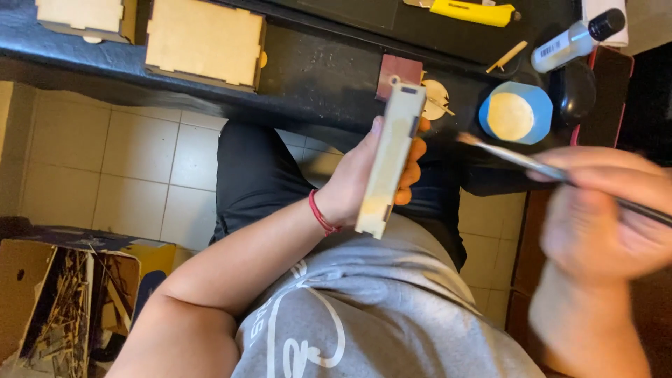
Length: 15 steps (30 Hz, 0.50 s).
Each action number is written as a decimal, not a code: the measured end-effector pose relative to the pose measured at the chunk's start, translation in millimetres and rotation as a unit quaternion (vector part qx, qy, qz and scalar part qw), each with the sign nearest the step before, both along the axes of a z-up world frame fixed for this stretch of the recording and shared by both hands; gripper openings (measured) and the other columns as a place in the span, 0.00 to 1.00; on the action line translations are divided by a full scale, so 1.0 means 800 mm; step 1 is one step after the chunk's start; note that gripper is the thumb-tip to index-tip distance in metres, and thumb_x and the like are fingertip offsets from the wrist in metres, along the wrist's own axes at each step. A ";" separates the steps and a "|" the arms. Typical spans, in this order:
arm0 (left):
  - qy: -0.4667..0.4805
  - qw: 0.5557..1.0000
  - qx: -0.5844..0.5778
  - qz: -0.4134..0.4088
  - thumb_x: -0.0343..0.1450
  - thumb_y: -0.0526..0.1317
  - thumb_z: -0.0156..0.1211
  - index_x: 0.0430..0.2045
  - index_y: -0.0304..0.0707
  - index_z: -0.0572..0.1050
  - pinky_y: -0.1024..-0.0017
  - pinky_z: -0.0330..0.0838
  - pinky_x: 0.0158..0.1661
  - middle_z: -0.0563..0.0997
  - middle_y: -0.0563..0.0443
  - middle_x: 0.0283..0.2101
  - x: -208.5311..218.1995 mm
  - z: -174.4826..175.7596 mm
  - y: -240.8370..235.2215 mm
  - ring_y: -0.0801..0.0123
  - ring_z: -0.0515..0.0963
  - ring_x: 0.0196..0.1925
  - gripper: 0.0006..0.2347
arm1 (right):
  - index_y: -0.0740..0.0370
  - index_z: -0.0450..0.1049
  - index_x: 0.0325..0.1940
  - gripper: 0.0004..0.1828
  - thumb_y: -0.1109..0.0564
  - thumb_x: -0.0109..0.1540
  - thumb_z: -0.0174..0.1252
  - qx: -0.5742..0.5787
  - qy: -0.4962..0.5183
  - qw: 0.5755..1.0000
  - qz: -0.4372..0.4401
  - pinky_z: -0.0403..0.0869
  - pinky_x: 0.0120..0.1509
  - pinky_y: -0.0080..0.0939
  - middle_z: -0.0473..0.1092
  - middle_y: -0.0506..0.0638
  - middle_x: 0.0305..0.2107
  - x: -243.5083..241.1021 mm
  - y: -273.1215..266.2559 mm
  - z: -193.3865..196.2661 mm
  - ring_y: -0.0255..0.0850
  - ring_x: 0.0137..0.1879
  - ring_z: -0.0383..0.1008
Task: The person paints a small wooden box with a light-colored liquid using a paintbrush. They hold the box in one hand and apply the paint to all sides, including edges and corners, repeatedly dipping the brush into a small container on the table.
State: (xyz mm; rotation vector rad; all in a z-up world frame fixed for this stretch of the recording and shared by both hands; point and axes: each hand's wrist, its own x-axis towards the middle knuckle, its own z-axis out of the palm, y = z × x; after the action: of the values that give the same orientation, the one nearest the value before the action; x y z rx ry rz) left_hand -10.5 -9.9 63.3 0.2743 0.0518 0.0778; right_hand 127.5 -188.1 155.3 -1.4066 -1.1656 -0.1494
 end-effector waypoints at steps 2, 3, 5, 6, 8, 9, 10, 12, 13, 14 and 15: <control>0.052 0.980 0.175 0.083 0.76 0.58 0.37 0.56 0.40 0.67 0.76 0.65 0.41 0.70 0.52 0.44 -0.002 -0.005 0.001 0.74 0.67 0.40 0.24 | 0.69 0.63 0.42 0.16 0.51 0.70 0.53 -0.022 -0.008 1.000 0.006 0.81 0.48 0.55 0.66 0.71 0.36 0.000 -0.014 0.004 0.62 0.41 0.75; 0.098 0.919 0.347 0.159 0.78 0.55 0.34 0.54 0.38 0.69 0.74 0.65 0.58 0.74 0.52 0.52 0.001 -0.007 0.001 0.77 0.70 0.53 0.23 | 0.70 0.61 0.44 0.18 0.50 0.72 0.49 -0.038 -0.020 0.999 0.009 0.83 0.53 0.60 0.64 0.72 0.38 0.001 -0.023 0.007 0.65 0.44 0.74; 0.083 0.918 0.350 0.166 0.78 0.55 0.34 0.54 0.39 0.69 0.75 0.65 0.58 0.74 0.53 0.51 0.003 -0.010 -0.001 0.78 0.69 0.53 0.22 | 0.73 0.63 0.41 0.17 0.52 0.70 0.50 -0.045 -0.048 0.998 0.016 0.82 0.51 0.58 0.66 0.73 0.36 -0.010 0.000 0.024 0.65 0.43 0.76; 0.068 0.916 0.354 0.174 0.79 0.55 0.35 0.53 0.40 0.69 0.75 0.64 0.59 0.74 0.54 0.51 0.005 -0.012 -0.002 0.78 0.69 0.53 0.21 | 0.75 0.65 0.37 0.16 0.55 0.68 0.51 -0.051 -0.076 0.995 0.026 0.82 0.50 0.56 0.69 0.73 0.34 -0.016 0.013 0.033 0.65 0.42 0.78; 0.074 0.912 0.366 0.168 0.79 0.54 0.33 0.52 0.40 0.69 0.75 0.64 0.58 0.73 0.54 0.49 0.003 -0.004 -0.001 0.79 0.69 0.52 0.20 | 0.77 0.65 0.38 0.16 0.56 0.68 0.50 -0.076 -0.098 0.992 0.033 0.81 0.51 0.56 0.70 0.74 0.35 -0.016 0.022 0.045 0.66 0.43 0.78; 0.084 0.907 0.378 0.165 0.79 0.53 0.32 0.51 0.41 0.69 0.76 0.64 0.57 0.73 0.55 0.48 0.000 -0.001 0.000 0.79 0.69 0.50 0.20 | 0.78 0.66 0.38 0.16 0.57 0.68 0.49 -0.099 -0.117 0.987 0.044 0.80 0.52 0.55 0.70 0.75 0.36 -0.017 0.028 0.050 0.66 0.43 0.79; 0.085 0.907 0.377 0.165 0.79 0.53 0.32 0.51 0.41 0.69 0.76 0.64 0.57 0.73 0.55 0.48 0.000 0.000 -0.001 0.79 0.69 0.50 0.20 | 0.78 0.66 0.38 0.16 0.57 0.68 0.49 -0.100 -0.117 0.987 0.045 0.80 0.52 0.55 0.70 0.75 0.36 -0.018 0.029 0.053 0.66 0.43 0.79; 0.084 0.935 0.312 0.145 0.78 0.55 0.36 0.49 0.41 0.70 0.77 0.68 0.47 0.74 0.55 0.42 -0.003 0.001 -0.002 0.80 0.70 0.42 0.19 | 0.79 0.68 0.37 0.11 0.63 0.66 0.51 -0.118 -0.134 0.980 0.084 0.81 0.53 0.54 0.71 0.76 0.36 -0.019 0.035 0.057 0.63 0.43 0.78; 0.085 0.935 0.312 0.146 0.78 0.55 0.36 0.49 0.41 0.70 0.77 0.68 0.47 0.74 0.55 0.42 -0.005 0.006 -0.002 0.80 0.70 0.42 0.19 | 0.79 0.68 0.37 0.11 0.63 0.66 0.51 -0.117 -0.134 0.980 0.086 0.81 0.53 0.54 0.71 0.76 0.36 -0.023 0.036 0.060 0.63 0.43 0.78; 0.065 0.938 0.307 0.148 0.78 0.55 0.36 0.48 0.40 0.71 0.76 0.69 0.47 0.76 0.53 0.43 -0.007 0.011 -0.002 0.77 0.72 0.43 0.20 | 0.79 0.67 0.37 0.10 0.64 0.64 0.50 -0.130 -0.126 0.978 0.101 0.82 0.52 0.54 0.71 0.76 0.35 -0.026 0.037 0.063 0.62 0.42 0.79; 0.045 0.940 0.302 0.150 0.78 0.56 0.36 0.47 0.39 0.71 0.75 0.70 0.47 0.78 0.51 0.44 -0.008 0.016 -0.003 0.75 0.75 0.44 0.21 | 0.79 0.67 0.36 0.09 0.65 0.63 0.50 -0.142 -0.119 0.976 0.115 0.82 0.51 0.54 0.70 0.76 0.34 -0.029 0.037 0.066 0.62 0.41 0.79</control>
State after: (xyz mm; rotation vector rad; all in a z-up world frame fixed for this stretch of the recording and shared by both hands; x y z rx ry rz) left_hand -16.7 -12.1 76.3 0.8846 0.1611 0.3887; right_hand 104.4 -158.3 208.3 -1.5168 -1.5899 0.0156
